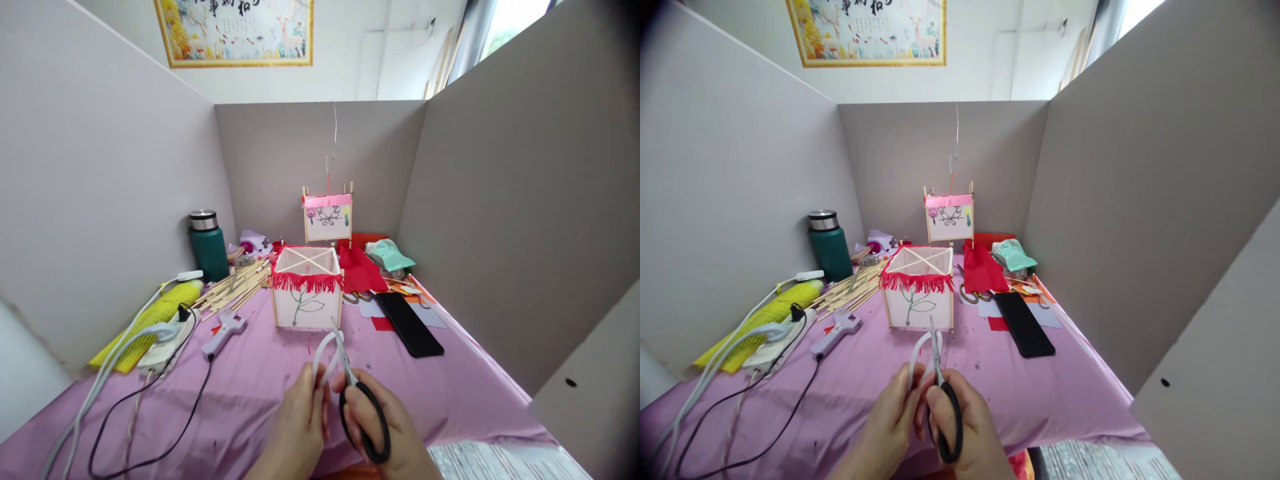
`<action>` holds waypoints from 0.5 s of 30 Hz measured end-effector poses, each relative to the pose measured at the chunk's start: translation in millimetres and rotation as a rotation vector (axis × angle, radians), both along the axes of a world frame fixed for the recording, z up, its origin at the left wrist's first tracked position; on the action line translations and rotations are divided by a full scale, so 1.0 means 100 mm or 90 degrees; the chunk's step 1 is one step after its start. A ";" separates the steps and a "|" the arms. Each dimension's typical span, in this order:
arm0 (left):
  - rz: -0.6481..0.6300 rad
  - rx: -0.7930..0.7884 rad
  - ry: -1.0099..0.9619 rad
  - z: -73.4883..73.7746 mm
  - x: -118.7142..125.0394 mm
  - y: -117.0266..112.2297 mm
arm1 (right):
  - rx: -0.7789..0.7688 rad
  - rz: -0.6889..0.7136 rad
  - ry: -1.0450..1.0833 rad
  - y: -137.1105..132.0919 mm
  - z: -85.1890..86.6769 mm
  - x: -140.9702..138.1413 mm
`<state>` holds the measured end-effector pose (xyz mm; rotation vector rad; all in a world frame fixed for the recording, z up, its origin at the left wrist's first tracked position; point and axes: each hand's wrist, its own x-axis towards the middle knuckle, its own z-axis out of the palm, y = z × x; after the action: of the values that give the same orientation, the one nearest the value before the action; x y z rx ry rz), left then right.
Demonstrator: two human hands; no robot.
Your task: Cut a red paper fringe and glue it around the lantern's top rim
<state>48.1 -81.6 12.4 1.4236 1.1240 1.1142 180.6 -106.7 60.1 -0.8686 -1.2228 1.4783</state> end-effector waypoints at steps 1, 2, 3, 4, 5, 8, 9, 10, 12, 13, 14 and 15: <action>-0.002 0.002 0.014 0.00 0.01 0.00 | -0.003 0.002 -0.002 0.01 -0.02 0.01; -0.002 -0.002 0.019 0.00 0.01 0.01 | -0.007 0.010 -0.011 0.03 -0.04 0.03; -0.006 -0.010 0.012 0.01 0.01 0.02 | -0.011 0.018 -0.027 0.06 -0.06 0.06; -0.015 -0.024 -0.010 0.03 0.01 0.02 | -0.013 0.010 -0.052 0.09 -0.08 0.11; -0.027 -0.042 -0.041 0.05 0.01 0.03 | -0.008 -0.023 -0.091 0.13 -0.10 0.17; -0.063 -0.114 -0.136 0.14 -0.01 0.03 | 0.069 -0.243 -0.330 0.29 -0.17 0.42; -0.064 -0.146 -0.159 0.17 -0.02 0.02 | 0.091 -0.291 -0.467 0.35 -0.19 0.51; -0.060 -0.180 -0.176 0.20 -0.02 0.02 | 0.098 -0.337 -0.588 0.40 -0.21 0.59; -0.047 -0.235 -0.198 0.23 -0.02 0.01 | 0.137 -0.329 -0.770 0.50 -0.23 0.72; -0.041 -0.249 -0.209 0.23 -0.02 0.00 | 0.163 -0.309 -0.842 0.54 -0.24 0.77; -0.037 -0.254 -0.219 0.24 -0.03 0.00 | 0.188 -0.282 -0.901 0.57 -0.25 0.79; -0.038 -0.256 -0.226 0.24 -0.03 0.00 | 0.208 -0.259 -0.949 0.60 -0.25 0.80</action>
<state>45.2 -81.8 36.0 0.9009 0.9751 0.9840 260.5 -46.7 35.0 -1.9299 -2.0147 0.0688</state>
